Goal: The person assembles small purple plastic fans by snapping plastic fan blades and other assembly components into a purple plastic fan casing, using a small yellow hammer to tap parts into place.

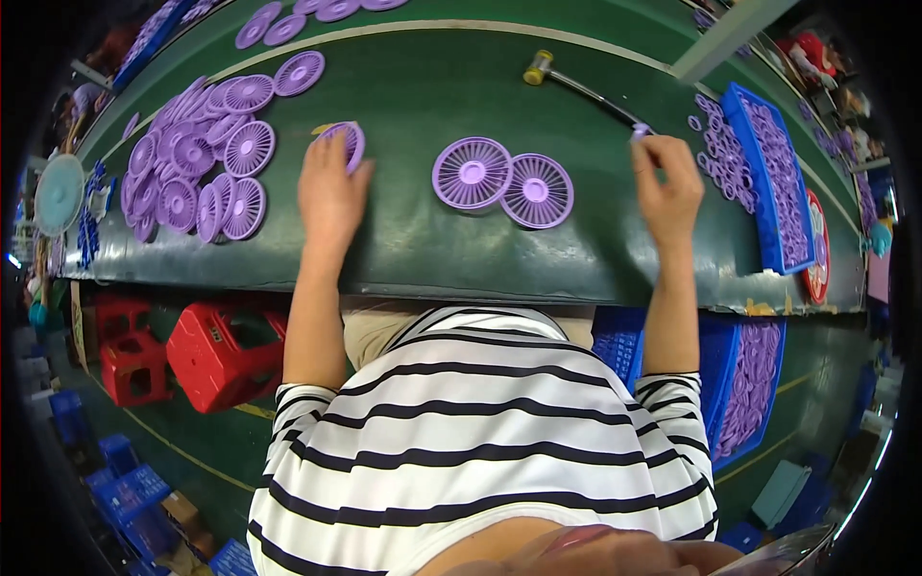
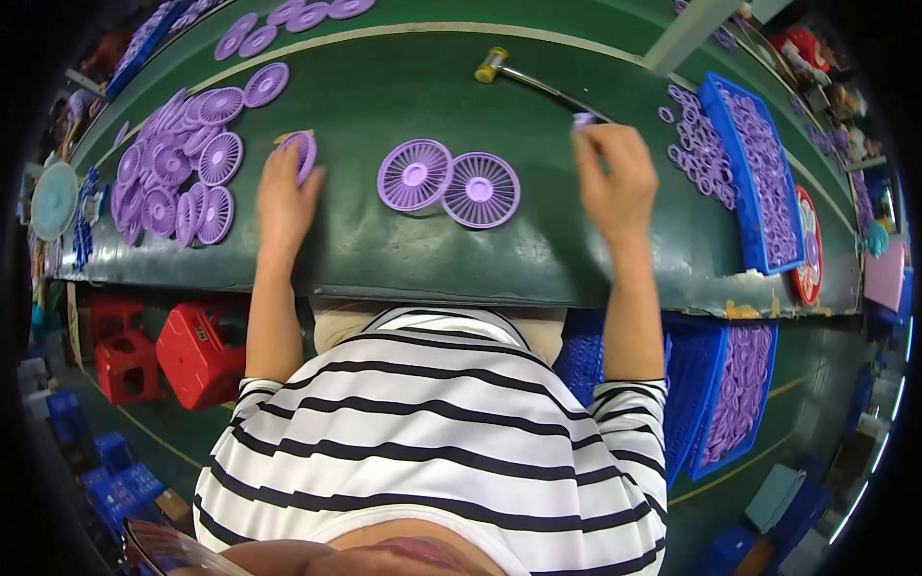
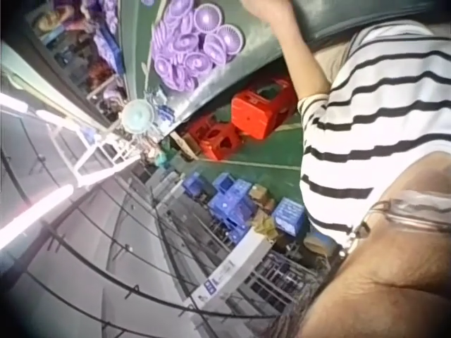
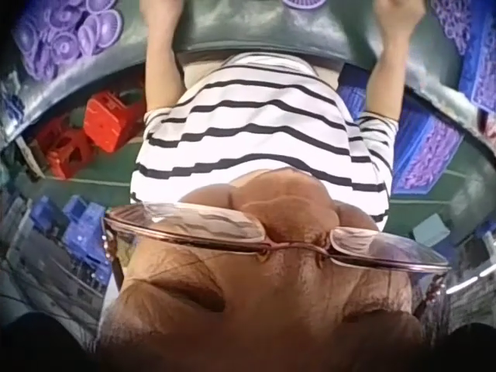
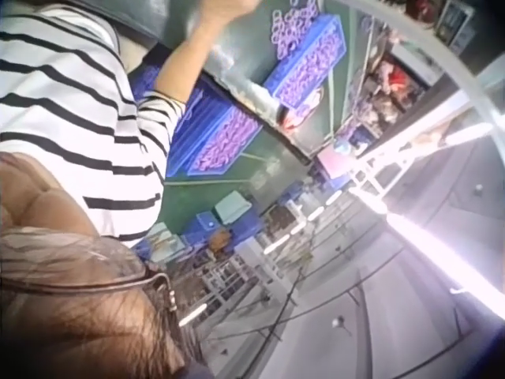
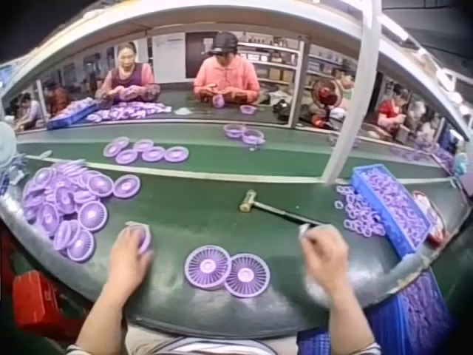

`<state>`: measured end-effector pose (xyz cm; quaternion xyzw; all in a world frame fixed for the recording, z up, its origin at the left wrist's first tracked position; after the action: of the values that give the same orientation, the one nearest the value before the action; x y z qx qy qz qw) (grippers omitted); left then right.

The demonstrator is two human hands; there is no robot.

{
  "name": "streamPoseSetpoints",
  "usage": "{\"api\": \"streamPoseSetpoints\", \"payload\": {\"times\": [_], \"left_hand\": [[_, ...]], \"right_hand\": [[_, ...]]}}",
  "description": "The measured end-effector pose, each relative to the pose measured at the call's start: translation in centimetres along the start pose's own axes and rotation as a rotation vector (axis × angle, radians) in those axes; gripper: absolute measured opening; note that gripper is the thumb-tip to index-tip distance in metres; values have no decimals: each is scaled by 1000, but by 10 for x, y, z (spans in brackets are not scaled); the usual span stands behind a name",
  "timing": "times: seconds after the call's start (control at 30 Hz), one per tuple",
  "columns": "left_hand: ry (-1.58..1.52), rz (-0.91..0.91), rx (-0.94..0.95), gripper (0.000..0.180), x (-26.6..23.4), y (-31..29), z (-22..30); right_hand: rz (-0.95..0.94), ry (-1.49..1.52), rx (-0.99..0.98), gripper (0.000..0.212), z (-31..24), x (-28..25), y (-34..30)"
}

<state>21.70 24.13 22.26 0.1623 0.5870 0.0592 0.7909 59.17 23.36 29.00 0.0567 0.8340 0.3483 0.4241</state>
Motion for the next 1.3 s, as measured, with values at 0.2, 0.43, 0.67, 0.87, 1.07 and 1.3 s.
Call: {"api": "streamPoseSetpoints", "payload": {"times": [0.2,0.43,0.67,0.87,1.07,1.3], "left_hand": [[-918,136,-187,24,-25,0,24],[-1468,-87,-90,40,-27,-18,109],[-1411,-153,26,37,-35,-26,130],[-1158,-105,78,34,-34,-29,128],[-1126,-159,81,32,-26,-30,130],[-1611,-531,-24,36,-19,-30,124]], "right_hand": [[77,-33,-220,18,-79,7,-11],[13,59,-429,28,-130,23,-13],[-42,56,-417,22,-142,38,-9],[-191,66,-251,13,-136,53,-8],[-223,64,-168,19,-129,61,-18],[-191,-38,-280,30,-129,38,-18]]}}
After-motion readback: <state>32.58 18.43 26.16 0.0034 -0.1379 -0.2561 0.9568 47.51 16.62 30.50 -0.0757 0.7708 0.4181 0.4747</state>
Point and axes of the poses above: each hand's wrist, its own y-axis towards the middle knuckle, its own x-axis out of the palm, z = x × y, the point moved 4 cm from there along y, towards the middle knuckle, and after that the axes turned 12 degrees about -z, right-handed, at the moved point
